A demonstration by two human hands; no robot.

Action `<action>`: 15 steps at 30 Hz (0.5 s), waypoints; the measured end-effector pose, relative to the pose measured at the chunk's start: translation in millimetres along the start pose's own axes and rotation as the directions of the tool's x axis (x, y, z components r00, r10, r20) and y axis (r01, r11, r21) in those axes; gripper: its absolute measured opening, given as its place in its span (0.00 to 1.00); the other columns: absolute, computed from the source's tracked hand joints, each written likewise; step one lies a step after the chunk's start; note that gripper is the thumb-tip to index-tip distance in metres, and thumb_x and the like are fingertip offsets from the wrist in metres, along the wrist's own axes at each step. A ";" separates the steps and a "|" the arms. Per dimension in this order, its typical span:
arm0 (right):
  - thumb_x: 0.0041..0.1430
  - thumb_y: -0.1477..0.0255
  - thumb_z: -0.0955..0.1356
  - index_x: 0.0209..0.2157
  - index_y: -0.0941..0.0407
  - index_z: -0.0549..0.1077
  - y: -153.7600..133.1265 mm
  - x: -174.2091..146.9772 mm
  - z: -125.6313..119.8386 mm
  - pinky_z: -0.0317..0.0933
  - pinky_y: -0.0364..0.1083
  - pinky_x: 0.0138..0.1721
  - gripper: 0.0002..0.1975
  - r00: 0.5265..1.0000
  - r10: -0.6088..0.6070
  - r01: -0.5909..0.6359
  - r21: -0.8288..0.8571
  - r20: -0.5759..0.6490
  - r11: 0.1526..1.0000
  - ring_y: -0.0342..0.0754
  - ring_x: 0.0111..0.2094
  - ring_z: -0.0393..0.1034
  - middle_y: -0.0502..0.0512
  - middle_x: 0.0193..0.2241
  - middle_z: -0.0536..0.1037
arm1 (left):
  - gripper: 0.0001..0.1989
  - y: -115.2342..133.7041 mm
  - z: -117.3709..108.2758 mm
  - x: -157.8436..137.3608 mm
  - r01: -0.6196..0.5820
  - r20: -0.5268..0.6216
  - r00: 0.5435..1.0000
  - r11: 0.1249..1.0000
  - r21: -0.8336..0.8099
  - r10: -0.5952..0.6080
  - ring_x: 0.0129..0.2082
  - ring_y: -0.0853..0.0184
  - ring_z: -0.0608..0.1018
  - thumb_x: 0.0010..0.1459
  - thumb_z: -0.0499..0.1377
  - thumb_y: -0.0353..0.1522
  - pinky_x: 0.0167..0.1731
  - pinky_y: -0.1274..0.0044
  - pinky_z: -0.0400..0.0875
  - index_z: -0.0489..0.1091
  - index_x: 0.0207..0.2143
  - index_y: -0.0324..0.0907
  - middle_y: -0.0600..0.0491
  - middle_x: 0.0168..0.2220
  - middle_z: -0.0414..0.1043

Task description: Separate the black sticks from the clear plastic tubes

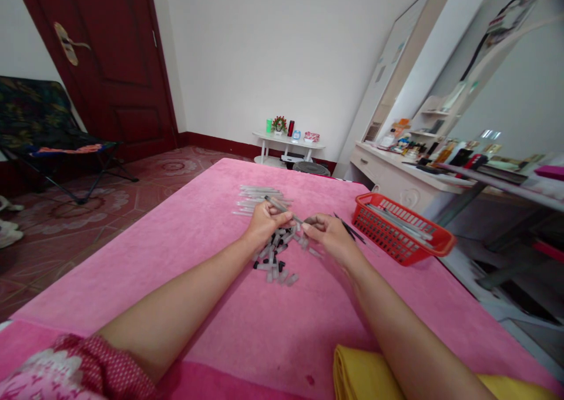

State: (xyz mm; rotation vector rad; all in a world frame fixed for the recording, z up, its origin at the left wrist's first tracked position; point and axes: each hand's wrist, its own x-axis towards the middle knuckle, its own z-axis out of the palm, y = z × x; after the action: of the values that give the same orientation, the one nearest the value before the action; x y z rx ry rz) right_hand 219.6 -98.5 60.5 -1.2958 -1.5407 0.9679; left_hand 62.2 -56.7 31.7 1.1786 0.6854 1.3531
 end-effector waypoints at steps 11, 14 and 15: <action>0.52 0.68 0.64 0.37 0.59 0.75 -9.1 7.9 -66.6 0.62 0.45 0.32 0.13 0.892 -0.290 0.066 -0.534 -0.347 0.843 0.48 0.29 0.71 0.56 0.28 0.78 | 0.13 -7.2 -15.6 10.7 -0.191 0.053 0.981 0.899 0.393 0.186 0.25 0.70 0.74 0.51 0.60 0.39 0.26 0.79 0.69 0.71 0.31 0.37 0.53 0.25 0.73; 0.52 0.65 0.65 0.40 0.56 0.76 -6.0 2.9 -114.7 0.61 0.49 0.35 0.16 0.751 -0.356 -0.210 -0.711 -0.557 0.671 0.53 0.35 0.71 0.59 0.33 0.79 | 0.10 -10.6 -29.6 17.8 -0.239 0.038 0.966 0.822 0.517 0.257 0.25 0.69 0.74 0.53 0.58 0.37 0.28 0.78 0.69 0.72 0.30 0.37 0.53 0.26 0.74; 0.53 0.65 0.64 0.41 0.56 0.76 -2.6 0.5 -128.4 0.61 0.50 0.34 0.16 0.717 -0.352 -0.305 -0.725 -0.602 0.618 0.56 0.36 0.71 0.61 0.34 0.79 | 0.10 -11.1 -33.2 19.1 -0.248 0.034 0.960 0.783 0.571 0.279 0.26 0.68 0.74 0.53 0.57 0.36 0.29 0.77 0.69 0.72 0.30 0.38 0.52 0.26 0.74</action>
State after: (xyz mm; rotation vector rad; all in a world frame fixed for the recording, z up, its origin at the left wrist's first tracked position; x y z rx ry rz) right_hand 340.7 -95.1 103.0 -1.9377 -1.3332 -0.3979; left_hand 39.0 -28.6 15.5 1.7801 1.0422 1.4600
